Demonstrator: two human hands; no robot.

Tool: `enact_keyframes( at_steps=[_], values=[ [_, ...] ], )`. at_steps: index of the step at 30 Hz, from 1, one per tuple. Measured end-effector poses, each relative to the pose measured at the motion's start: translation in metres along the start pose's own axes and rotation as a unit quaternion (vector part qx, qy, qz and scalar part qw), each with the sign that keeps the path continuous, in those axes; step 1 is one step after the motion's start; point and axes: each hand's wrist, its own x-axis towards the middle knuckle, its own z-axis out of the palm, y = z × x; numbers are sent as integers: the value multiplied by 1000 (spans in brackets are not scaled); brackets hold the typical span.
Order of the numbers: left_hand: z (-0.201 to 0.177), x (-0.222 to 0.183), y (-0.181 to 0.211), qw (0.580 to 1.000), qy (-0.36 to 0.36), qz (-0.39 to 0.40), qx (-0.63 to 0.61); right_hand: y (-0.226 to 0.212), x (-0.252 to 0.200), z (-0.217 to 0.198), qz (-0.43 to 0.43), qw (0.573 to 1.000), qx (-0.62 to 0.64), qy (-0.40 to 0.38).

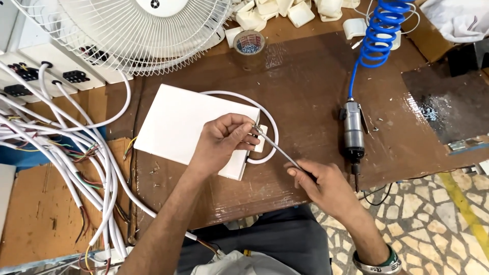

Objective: Assembling electrical extension boxes by attaching cables, plastic caps, and securing the casing with screws.

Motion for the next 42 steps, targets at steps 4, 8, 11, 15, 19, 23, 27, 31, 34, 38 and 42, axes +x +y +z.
enact_keyframes(
  at_steps=[4, 8, 11, 15, 19, 23, 27, 31, 34, 38, 42],
  values=[
    [0, -5, 17, 999, -22, 0, 36, 0, 2, -4, -7, 1000, -4, -11],
    [-1, -7, 14, 999, -24, -3, 43, -6, 1, -6, -9, 1000, 1, -21],
    [5, -6, 10, 1000, 14, -7, -14, -16, 4, -1, -2, 999, 26, -22],
    [19, -5, 8, 993, 68, -12, -100, -13, 10, 12, 39, 981, 186, -42],
    [12, 6, 16, 992, 96, 20, -85, 1, 4, 13, 21, 949, 310, -58],
    [7, 13, 22, 985, 133, 59, -97, -12, -7, 4, -17, 981, 190, 33],
    [18, 12, 10, 981, 118, 61, -139, -2, -18, 11, -25, 985, 118, 125],
    [28, 5, 10, 982, 92, 37, -160, 9, -17, 10, -12, 959, 264, 102],
    [26, -1, 12, 991, 58, 17, -122, 33, -17, 7, -3, 938, 340, 70],
    [15, -5, 12, 885, -36, 213, 411, 51, -22, -6, 28, 947, 299, 118],
    [26, 4, 10, 659, -118, 156, 726, 53, -31, -15, 59, 947, 275, 158]
  ],
)
